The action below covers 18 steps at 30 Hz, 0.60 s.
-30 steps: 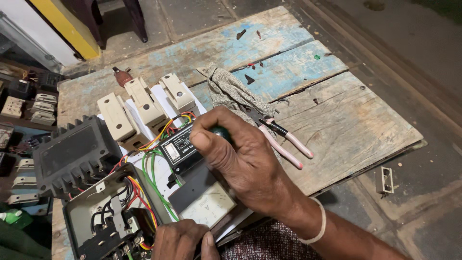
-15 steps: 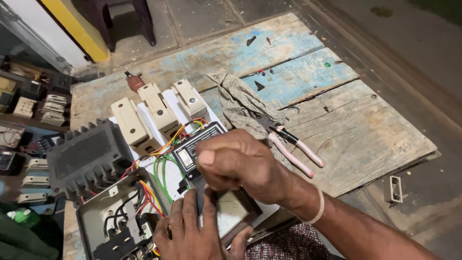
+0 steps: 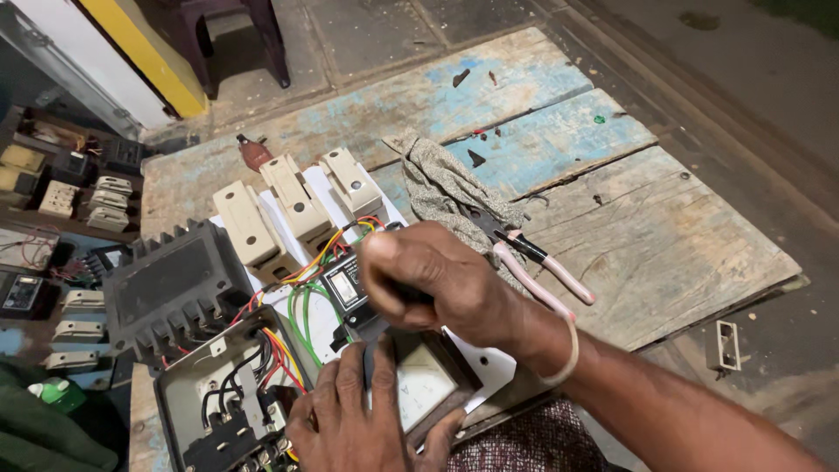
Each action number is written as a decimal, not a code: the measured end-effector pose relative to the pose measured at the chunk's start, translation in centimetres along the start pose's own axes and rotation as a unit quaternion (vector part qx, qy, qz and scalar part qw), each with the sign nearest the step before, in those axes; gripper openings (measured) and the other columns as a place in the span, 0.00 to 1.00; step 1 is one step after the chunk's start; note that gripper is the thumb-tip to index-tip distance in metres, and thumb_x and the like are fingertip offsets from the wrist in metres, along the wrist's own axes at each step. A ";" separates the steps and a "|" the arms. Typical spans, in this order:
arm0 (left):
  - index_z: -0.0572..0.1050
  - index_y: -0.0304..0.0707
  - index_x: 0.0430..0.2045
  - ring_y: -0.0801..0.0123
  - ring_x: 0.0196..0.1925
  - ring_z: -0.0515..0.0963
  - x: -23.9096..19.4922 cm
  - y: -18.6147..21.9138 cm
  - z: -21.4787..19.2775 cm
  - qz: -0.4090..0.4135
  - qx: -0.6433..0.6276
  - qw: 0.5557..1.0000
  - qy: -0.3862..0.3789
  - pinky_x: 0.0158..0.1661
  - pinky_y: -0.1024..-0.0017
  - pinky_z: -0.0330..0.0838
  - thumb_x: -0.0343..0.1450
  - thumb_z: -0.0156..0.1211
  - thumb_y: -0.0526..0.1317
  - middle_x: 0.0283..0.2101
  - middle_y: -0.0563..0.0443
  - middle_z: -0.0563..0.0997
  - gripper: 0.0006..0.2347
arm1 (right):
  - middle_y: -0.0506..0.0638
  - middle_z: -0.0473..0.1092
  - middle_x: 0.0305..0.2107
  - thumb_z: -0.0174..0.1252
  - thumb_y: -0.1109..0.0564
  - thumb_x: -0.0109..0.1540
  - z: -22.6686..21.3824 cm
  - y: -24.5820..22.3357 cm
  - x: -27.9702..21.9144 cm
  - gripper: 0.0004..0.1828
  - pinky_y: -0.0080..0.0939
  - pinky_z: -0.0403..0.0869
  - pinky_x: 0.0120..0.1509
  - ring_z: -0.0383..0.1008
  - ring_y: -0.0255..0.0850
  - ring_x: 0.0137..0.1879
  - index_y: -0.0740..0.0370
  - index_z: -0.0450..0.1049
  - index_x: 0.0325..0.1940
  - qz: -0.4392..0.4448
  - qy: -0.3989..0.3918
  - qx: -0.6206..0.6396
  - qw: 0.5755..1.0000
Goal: The person uses a screwdriver to tighten components on an electrical panel and uses pliers to strip and manipulate green wires on a transformer coil.
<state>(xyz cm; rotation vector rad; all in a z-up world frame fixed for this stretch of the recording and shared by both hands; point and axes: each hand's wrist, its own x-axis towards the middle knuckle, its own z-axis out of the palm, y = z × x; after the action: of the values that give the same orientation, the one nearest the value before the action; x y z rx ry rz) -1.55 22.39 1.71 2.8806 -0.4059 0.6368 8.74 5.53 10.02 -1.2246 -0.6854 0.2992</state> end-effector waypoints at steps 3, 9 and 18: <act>0.71 0.36 0.59 0.40 0.58 0.71 0.4 0.1 -0.4 0.012 0.009 1.000 -0.005 0.49 0.40 0.59 0.53 0.61 0.69 0.58 0.31 0.73 0.44 | 0.42 0.61 0.20 0.36 0.38 0.73 2.4 0.4 -0.7 0.28 0.36 0.65 0.29 0.61 0.33 0.24 0.57 0.65 0.29 -0.046 0.214 -0.118 0.969; 0.71 0.36 0.58 0.38 0.58 0.72 0.8 0.0 -0.6 0.018 0.020 0.999 -0.035 0.52 0.36 0.60 0.54 0.62 0.69 0.57 0.30 0.73 0.43 | 0.38 0.57 0.16 0.35 0.36 0.77 0.2 0.4 0.5 0.33 0.31 0.57 0.21 0.53 0.27 0.19 0.54 0.64 0.24 0.003 -0.041 0.012 0.999; 0.70 0.34 0.59 0.38 0.58 0.71 0.5 0.0 -0.7 0.018 0.002 0.999 -0.029 0.51 0.36 0.59 0.52 0.63 0.67 0.58 0.29 0.72 0.45 | 0.42 0.56 0.21 0.35 0.33 0.80 1.9 0.1 -0.9 0.36 0.35 0.64 0.34 0.55 0.33 0.29 0.60 0.62 0.28 -0.085 0.169 -0.156 0.969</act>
<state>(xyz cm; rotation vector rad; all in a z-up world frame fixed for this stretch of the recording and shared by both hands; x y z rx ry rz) -1.34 22.43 2.55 2.9070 -0.4675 0.5608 6.86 6.53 9.97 -1.4608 -0.5464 -0.1670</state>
